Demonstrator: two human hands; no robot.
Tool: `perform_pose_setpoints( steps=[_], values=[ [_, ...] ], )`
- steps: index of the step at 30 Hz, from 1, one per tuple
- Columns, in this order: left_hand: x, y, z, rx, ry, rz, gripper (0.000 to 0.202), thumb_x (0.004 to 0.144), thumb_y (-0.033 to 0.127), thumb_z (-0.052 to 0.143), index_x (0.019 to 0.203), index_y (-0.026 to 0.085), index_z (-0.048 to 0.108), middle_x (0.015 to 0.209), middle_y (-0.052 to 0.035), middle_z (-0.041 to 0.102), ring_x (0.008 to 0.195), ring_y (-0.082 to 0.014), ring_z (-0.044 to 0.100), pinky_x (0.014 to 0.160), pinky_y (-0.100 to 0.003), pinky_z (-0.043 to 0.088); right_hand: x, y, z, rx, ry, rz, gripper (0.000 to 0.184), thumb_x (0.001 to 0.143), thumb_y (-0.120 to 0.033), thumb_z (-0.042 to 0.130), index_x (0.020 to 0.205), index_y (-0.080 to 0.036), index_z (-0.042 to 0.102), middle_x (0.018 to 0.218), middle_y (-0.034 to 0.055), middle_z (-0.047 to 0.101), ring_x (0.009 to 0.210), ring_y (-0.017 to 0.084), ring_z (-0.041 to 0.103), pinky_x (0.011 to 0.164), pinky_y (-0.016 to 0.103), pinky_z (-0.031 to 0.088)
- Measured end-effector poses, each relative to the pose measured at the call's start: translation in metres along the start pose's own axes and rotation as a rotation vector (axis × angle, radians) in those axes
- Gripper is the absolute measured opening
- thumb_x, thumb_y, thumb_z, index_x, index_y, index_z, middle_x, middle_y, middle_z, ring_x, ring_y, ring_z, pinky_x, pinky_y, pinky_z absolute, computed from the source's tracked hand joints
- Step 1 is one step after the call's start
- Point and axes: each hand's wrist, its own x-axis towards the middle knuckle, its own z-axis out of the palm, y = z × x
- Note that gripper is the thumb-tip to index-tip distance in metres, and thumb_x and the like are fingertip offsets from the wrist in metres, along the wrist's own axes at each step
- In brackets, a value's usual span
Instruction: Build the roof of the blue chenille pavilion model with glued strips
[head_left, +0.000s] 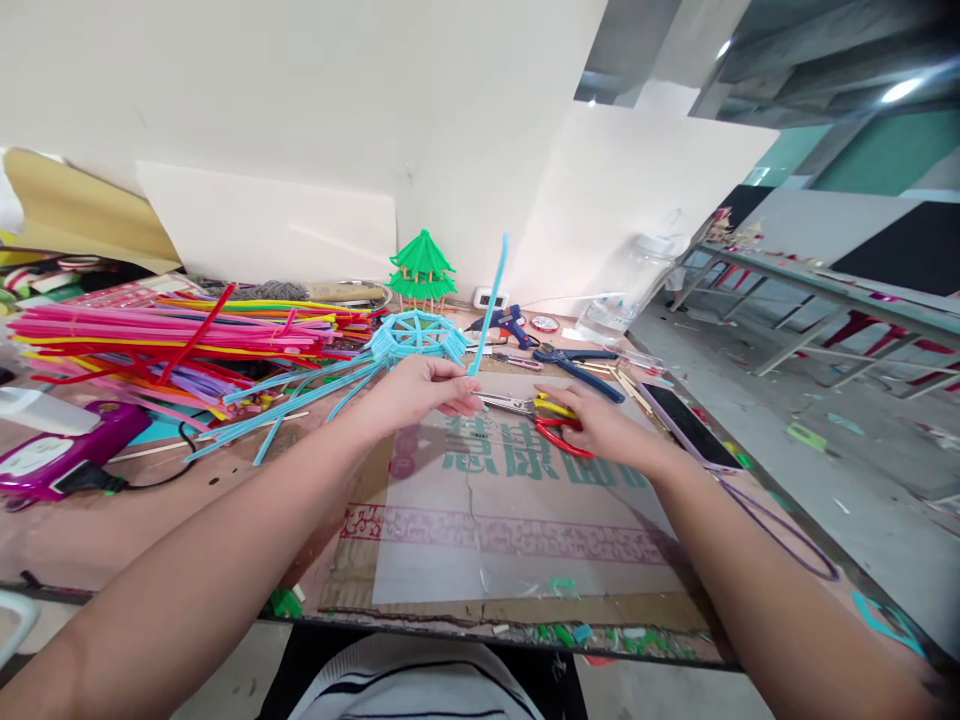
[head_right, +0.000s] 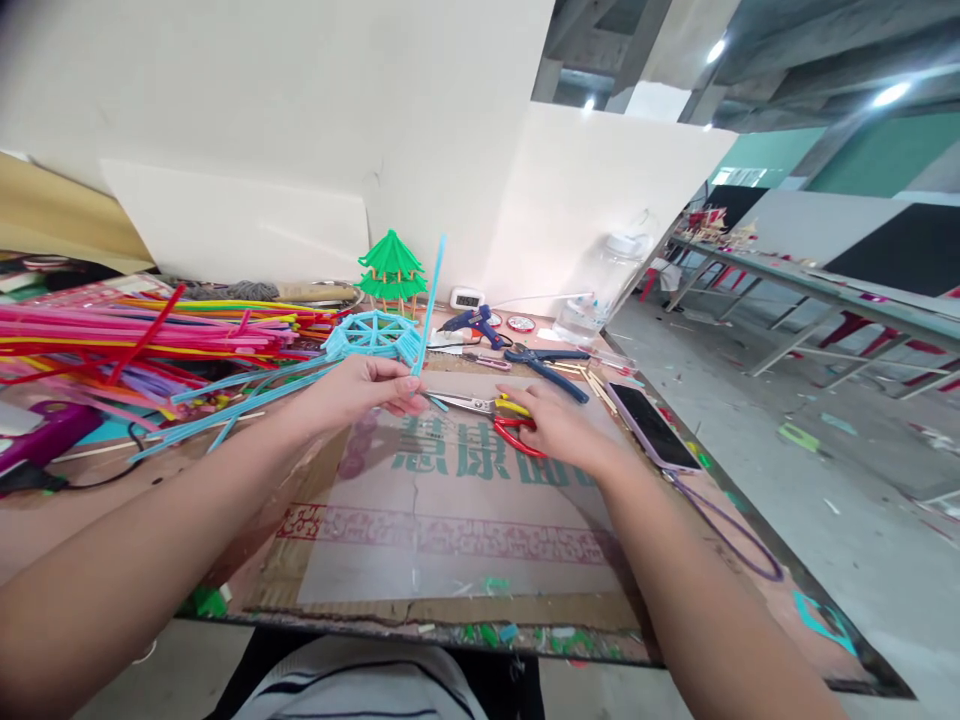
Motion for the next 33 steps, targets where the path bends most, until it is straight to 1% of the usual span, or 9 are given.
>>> perform_pose_setpoints(
  steps=[3,7,11,14,16,18,21,29,33],
  values=[
    [0.0,0.0,0.0,-0.056,0.004,-0.021,0.04,0.069,0.051,0.075,0.084,0.014,0.069,0.083,-0.0071,0.076,0.076,-0.0172,0.071,0.076,-0.031,0.056,0.001,-0.004,0.001,0.05,-0.001,0.024,0.068,0.076,-0.016,0.056,0.143,-0.025,0.044,0.109,0.0103,0.058,0.091,0.022,0.06,0.086,0.035,0.048],
    [0.0,0.001,-0.002,-0.09,0.006,-0.035,0.041,0.068,0.051,0.076,0.086,0.014,0.07,0.084,-0.008,0.076,0.075,-0.0175,0.071,0.077,-0.033,0.056,-0.002,-0.006,-0.005,0.09,0.082,0.059,0.048,0.076,-0.022,0.061,0.123,-0.024,0.057,0.116,0.0097,0.061,0.099,0.025,0.06,0.086,0.036,0.048],
    [0.0,0.001,-0.004,-0.088,0.016,0.0,0.044,0.068,0.05,0.076,0.092,0.014,0.07,0.084,-0.0078,0.076,0.076,-0.0181,0.071,0.078,-0.033,0.056,-0.008,-0.002,-0.014,0.154,0.175,0.184,0.046,0.078,-0.044,0.064,0.118,-0.022,0.053,0.095,0.0064,0.067,0.081,0.024,0.062,0.072,0.034,0.048],
    [0.001,0.0,-0.004,-0.042,0.036,0.06,0.044,0.069,0.05,0.075,0.093,0.013,0.07,0.082,-0.0078,0.075,0.075,-0.0178,0.071,0.076,-0.032,0.056,-0.013,-0.01,-0.021,0.24,0.229,0.139,0.05,0.084,-0.045,0.058,0.126,-0.021,0.046,0.085,0.0034,0.061,0.073,0.02,0.056,0.067,0.032,0.045],
    [0.001,0.0,-0.004,-0.008,0.05,0.101,0.042,0.072,0.05,0.073,0.091,0.013,0.07,0.081,-0.0076,0.075,0.074,-0.0169,0.071,0.075,-0.031,0.056,-0.014,-0.022,-0.026,0.301,0.196,0.063,0.043,0.088,-0.044,0.052,0.124,-0.022,0.046,0.084,0.0016,0.056,0.072,0.018,0.052,0.068,0.031,0.044],
    [0.001,0.001,-0.003,0.012,0.065,0.126,0.04,0.074,0.049,0.071,0.089,0.013,0.069,0.08,-0.0075,0.075,0.073,-0.016,0.07,0.074,-0.03,0.056,-0.015,-0.036,-0.03,0.348,0.138,0.002,0.033,0.088,-0.045,0.051,0.111,-0.021,0.049,0.084,0.0012,0.052,0.071,0.017,0.049,0.067,0.03,0.044],
    [-0.001,0.003,-0.003,0.032,0.083,0.137,0.038,0.075,0.048,0.07,0.087,0.013,0.069,0.081,-0.0076,0.075,0.073,-0.0155,0.07,0.073,-0.029,0.056,-0.015,-0.052,-0.035,0.384,0.076,-0.036,0.033,0.084,-0.05,0.055,0.1,-0.021,0.05,0.085,0.0019,0.05,0.072,0.018,0.046,0.067,0.031,0.043],
    [-0.004,0.002,0.005,0.192,0.042,0.156,0.033,0.081,0.046,0.064,0.091,0.015,0.072,0.082,-0.0061,0.075,0.078,-0.0164,0.07,0.075,-0.026,0.054,-0.013,-0.078,-0.032,0.512,-0.068,-0.051,0.042,0.087,-0.059,0.049,0.106,-0.021,0.051,0.087,0.0029,0.051,0.075,0.018,0.048,0.067,0.03,0.041],
    [-0.007,0.003,0.009,0.313,0.043,0.13,0.033,0.081,0.046,0.061,0.09,0.016,0.073,0.082,-0.0052,0.075,0.079,-0.018,0.07,0.071,-0.025,0.052,-0.012,-0.079,-0.027,0.574,-0.049,-0.118,0.049,0.086,-0.065,0.047,0.109,-0.022,0.052,0.093,0.0043,0.051,0.078,0.019,0.048,0.067,0.03,0.041]
  ],
)
